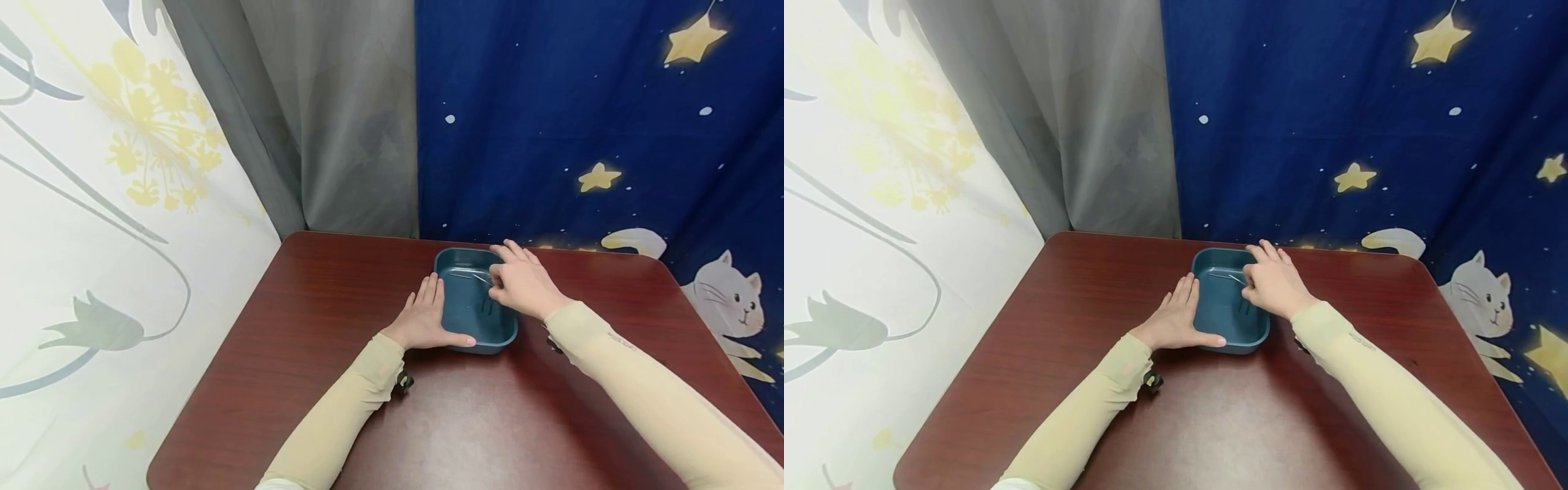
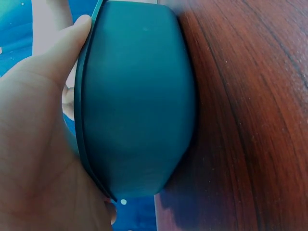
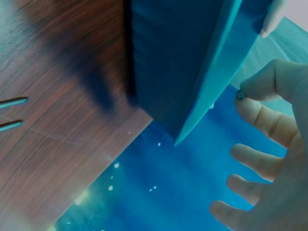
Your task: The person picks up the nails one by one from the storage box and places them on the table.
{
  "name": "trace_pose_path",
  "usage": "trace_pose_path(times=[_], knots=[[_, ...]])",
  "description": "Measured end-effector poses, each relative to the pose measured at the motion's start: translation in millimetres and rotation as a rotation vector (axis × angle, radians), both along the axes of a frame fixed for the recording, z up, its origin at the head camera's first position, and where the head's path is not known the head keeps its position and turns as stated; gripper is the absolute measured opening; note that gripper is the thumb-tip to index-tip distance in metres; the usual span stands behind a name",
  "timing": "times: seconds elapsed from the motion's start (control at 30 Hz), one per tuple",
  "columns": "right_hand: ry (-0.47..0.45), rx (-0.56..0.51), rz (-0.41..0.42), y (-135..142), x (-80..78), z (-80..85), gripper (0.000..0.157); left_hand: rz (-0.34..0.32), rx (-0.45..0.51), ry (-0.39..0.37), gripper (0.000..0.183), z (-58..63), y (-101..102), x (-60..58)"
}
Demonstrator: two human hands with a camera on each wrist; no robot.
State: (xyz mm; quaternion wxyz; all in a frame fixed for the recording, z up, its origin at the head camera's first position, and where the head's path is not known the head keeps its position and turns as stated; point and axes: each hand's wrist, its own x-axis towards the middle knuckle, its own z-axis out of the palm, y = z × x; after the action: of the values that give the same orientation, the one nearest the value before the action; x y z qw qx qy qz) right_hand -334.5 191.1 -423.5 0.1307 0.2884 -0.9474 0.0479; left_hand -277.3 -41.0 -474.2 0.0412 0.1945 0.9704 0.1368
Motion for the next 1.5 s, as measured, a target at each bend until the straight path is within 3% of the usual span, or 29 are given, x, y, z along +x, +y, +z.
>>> trace_pose_path(times=[0.43,0.87,1.1,1.5], knots=[[-0.001,-0.063,-0.091,35.3,17.6,8.6,0.025,-0.001,0.018,0.020,0.137,1.7,-0.9,-0.4],[-0.026,-0.120,-0.161,81.8,29.8,1.4,0.018,0.001,0.015,0.025,0.136,-1.0,-1.8,-3.9],[-0.073,-0.085,-0.208,111.0,33.3,-10.9,0.020,0.008,0.025,0.023,0.136,0.8,-1.5,-3.5],[-0.142,-0.026,-0.252,139.5,46.4,-49.7,0.028,0.003,0.035,-0.004,0.135,-2.4,-0.8,1.0]])
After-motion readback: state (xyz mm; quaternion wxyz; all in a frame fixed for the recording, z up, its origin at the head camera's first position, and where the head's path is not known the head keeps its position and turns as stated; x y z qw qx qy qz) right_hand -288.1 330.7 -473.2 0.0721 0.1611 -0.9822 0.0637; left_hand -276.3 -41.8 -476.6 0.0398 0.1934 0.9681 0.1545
